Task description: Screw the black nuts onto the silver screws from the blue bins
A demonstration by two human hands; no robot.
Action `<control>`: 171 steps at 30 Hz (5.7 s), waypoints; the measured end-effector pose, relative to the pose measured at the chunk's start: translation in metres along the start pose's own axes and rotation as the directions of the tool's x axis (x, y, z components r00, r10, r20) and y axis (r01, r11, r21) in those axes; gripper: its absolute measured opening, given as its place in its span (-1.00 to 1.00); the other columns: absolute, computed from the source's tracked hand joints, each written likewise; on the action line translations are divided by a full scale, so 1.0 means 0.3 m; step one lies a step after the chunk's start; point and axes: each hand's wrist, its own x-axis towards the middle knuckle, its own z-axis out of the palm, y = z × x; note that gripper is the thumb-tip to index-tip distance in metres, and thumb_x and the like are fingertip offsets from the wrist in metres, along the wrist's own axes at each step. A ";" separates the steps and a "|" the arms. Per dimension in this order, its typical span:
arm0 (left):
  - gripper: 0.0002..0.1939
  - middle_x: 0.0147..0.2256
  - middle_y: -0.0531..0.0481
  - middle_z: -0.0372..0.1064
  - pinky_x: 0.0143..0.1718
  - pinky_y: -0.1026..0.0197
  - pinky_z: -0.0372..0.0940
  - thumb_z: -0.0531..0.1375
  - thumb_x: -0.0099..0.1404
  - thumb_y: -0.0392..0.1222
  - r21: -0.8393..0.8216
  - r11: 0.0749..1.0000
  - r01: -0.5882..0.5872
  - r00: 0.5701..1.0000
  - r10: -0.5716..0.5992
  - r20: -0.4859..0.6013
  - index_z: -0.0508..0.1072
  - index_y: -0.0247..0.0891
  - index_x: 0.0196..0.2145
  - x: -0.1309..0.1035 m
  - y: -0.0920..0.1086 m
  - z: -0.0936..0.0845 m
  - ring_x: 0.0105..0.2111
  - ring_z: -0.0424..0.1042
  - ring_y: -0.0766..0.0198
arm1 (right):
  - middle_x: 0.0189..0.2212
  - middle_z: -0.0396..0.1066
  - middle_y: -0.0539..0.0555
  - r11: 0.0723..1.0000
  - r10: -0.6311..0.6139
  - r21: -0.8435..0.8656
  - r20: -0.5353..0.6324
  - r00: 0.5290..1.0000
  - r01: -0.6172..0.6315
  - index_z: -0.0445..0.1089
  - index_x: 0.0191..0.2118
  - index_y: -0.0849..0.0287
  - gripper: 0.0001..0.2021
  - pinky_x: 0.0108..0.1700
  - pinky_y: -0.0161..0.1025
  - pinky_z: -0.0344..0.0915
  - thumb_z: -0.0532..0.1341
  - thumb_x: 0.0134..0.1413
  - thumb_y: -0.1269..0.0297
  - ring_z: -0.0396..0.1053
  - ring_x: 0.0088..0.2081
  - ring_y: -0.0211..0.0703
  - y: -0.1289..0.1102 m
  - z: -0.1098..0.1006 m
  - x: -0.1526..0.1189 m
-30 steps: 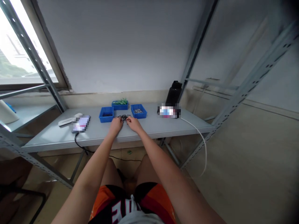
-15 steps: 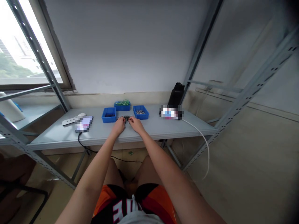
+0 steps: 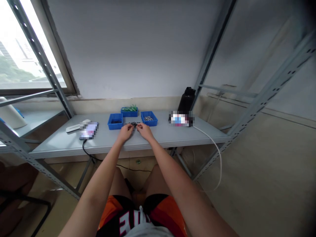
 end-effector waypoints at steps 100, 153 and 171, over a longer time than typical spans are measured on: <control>-0.88 -0.37 -0.08 0.55 -0.26 0.22 0.33 0.26 0.14 -0.24 -0.038 0.999 -0.021 0.999 0.023 0.034 0.56 -0.32 -0.36 -0.009 0.034 -0.023 -0.36 0.47 0.21 | -0.44 0.49 0.03 0.995 -0.102 0.014 0.077 0.992 0.102 0.48 -0.40 0.16 -0.84 -0.22 -0.28 0.26 0.16 0.10 0.31 0.41 -0.34 -0.16 -0.021 -0.010 -0.014; -0.78 -0.19 -0.32 0.46 -0.13 0.07 0.31 0.10 0.29 -0.22 0.549 0.835 0.022 0.997 -0.061 0.052 0.53 -0.33 -0.24 -0.020 0.116 -0.005 -0.14 0.45 -0.04 | -0.44 0.51 0.02 0.994 0.042 0.105 -0.071 0.997 -0.034 0.43 -0.22 0.14 -0.84 -0.21 -0.27 0.33 0.13 0.19 0.26 0.46 -0.36 -0.19 0.024 0.010 0.019; -0.80 -0.22 -0.21 0.48 -0.07 0.11 0.30 0.03 0.33 -0.33 0.194 0.981 -0.013 1.000 0.014 -0.004 0.46 -0.30 -0.24 -0.025 0.059 0.007 -0.17 0.45 0.11 | -0.31 0.54 0.06 0.998 -0.048 0.040 -0.018 0.999 0.049 0.47 -0.15 0.11 -0.81 -0.12 -0.22 0.34 0.18 0.14 0.29 0.47 -0.26 -0.15 0.011 0.008 0.007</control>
